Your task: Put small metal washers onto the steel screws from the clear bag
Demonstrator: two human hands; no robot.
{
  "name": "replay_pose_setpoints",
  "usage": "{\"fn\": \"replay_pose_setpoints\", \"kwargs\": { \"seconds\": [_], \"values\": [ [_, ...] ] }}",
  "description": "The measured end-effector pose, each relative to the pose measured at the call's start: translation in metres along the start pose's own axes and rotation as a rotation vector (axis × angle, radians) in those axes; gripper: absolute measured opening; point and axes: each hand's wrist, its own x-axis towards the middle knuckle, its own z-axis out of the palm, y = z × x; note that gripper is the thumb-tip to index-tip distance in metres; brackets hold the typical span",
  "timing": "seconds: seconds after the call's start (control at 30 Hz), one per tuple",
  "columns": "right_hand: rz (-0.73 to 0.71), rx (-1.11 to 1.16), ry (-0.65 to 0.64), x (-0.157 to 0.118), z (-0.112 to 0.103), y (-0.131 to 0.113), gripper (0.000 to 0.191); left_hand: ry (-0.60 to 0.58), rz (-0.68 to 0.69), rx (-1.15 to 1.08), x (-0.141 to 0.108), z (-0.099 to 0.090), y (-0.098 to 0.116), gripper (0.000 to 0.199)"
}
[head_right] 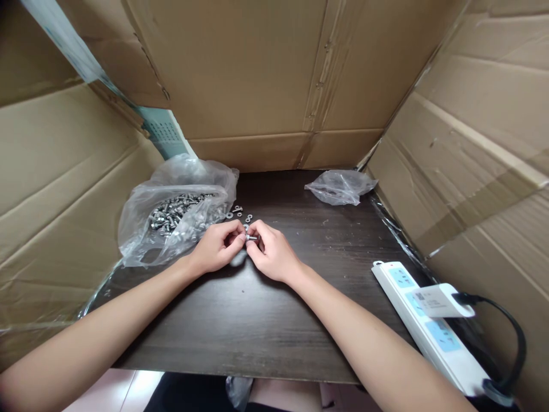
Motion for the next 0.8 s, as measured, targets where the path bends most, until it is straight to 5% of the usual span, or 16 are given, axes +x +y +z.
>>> {"fn": "replay_pose_setpoints", "kwargs": {
  "seconds": [0.8],
  "values": [
    [-0.012,-0.010,-0.015,0.0005,-0.0001,-0.0016,0.006,0.004,0.003,0.015,0.0006,-0.0002,0.0010,0.017]
  ]
}}
